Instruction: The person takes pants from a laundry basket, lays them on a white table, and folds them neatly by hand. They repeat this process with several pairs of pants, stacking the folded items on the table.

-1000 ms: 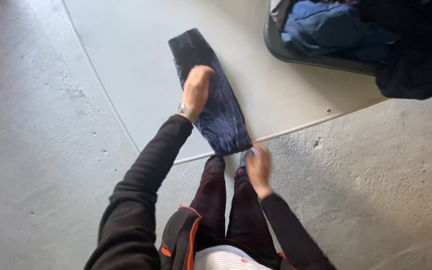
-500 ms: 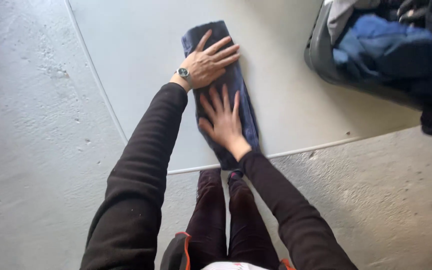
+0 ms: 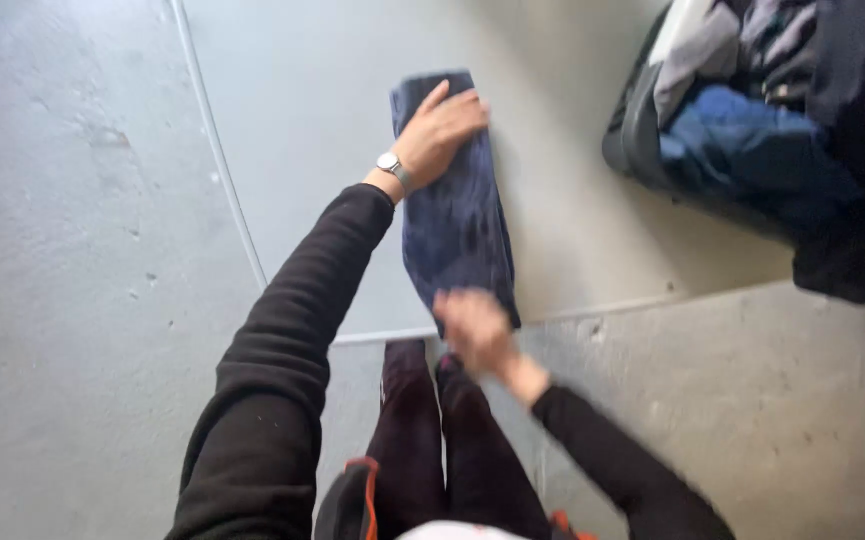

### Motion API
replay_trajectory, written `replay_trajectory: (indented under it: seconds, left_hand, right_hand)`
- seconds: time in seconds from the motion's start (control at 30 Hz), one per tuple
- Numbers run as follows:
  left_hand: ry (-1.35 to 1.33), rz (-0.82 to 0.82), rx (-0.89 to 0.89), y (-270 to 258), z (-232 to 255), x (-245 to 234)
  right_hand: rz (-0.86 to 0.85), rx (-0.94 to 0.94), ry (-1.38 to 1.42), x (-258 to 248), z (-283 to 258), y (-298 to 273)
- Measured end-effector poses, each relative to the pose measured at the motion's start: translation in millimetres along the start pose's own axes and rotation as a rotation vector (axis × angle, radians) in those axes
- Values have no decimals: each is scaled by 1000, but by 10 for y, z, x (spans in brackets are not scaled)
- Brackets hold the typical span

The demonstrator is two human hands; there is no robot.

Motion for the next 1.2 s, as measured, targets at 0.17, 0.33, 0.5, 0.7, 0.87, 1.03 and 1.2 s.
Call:
replay_trajectory:
  seconds: [0.17,0.33,0.5,0.7,0.87,1.03,1.2]
  left_hand:
    - [214,45,-105,-114,-11,96]
    - [213,-99,-169,-138,-201,169]
    - [272,58,-109,-128,-232,70]
    - [114,-54,-155,-164,-155,177]
    - [442,-74,-455,-119,118,468]
    - [126,141,-438,-451,893,569]
    - [50,-125,-594,-562,926,763]
  right_hand:
    - [342,20,-395,-476,773,1366]
    - [64,486,-560,57,867,1416]
    - [-84,425,-554,104,289,993]
    - [-198,320,-499,549,44,59]
    - [220,189,-113,157,-93,-182]
    - [308,266,-345,-112,868,734]
    - [153,366,-666,87,962,702]
Point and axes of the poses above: each hand's wrist, its own y-axis towards the middle knuckle, its own x-axis out of the palm, z = x × y, the point moved 3 cm from there along y, towards the middle knuckle, and after that the axes turned 10 degrees about -z, right-handed, at the moved point
